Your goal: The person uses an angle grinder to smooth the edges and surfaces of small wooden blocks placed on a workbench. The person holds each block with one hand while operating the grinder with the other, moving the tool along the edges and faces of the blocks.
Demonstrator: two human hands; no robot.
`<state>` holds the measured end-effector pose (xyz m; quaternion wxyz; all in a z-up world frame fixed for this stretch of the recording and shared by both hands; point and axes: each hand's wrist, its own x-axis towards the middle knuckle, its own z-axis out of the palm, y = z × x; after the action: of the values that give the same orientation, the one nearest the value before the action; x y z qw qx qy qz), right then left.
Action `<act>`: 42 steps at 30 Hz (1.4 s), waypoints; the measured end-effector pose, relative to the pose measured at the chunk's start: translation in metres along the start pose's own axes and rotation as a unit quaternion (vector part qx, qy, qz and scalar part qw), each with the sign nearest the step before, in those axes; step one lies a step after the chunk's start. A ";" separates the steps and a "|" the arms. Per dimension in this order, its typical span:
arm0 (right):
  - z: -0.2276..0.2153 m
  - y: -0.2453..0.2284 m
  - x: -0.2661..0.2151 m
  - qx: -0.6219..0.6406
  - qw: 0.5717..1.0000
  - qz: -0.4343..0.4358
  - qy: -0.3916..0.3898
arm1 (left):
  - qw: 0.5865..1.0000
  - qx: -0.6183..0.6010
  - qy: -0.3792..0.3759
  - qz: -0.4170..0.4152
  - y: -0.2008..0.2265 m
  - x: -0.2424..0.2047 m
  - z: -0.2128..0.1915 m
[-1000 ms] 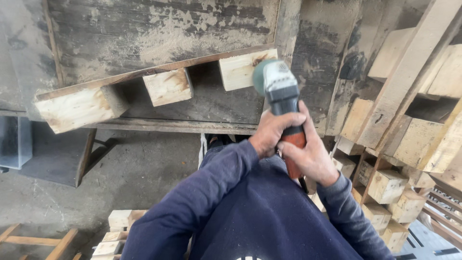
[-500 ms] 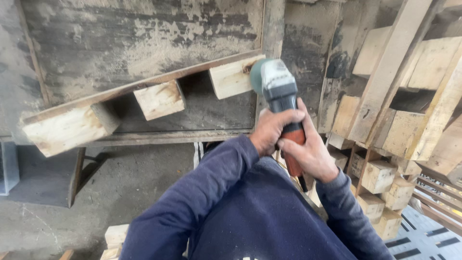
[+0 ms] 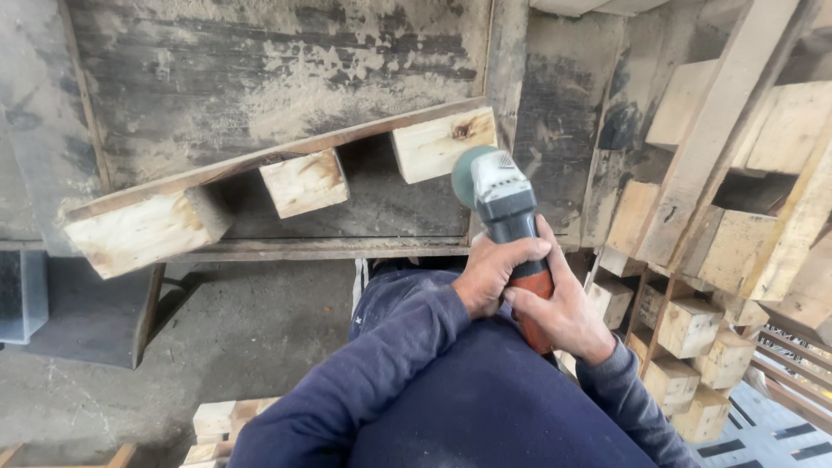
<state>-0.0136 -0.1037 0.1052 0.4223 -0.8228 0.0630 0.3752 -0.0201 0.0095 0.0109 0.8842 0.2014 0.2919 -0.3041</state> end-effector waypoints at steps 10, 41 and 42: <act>0.019 -0.005 0.003 0.007 0.999 -0.018 -0.031 | 0.998 -0.041 0.021 0.045 0.007 -0.026 -0.014; 0.026 0.000 0.014 0.155 0.979 -0.108 0.078 | 0.956 0.225 -0.036 0.185 0.013 -0.043 -0.019; 0.026 -0.002 0.014 0.148 0.978 -0.117 0.087 | 0.949 0.243 0.015 0.198 0.011 -0.049 -0.027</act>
<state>-0.0177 -0.0801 0.0876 0.5732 -0.7824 0.0574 0.2364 -0.0552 0.0524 0.0237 0.8466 0.4682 0.1765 -0.1812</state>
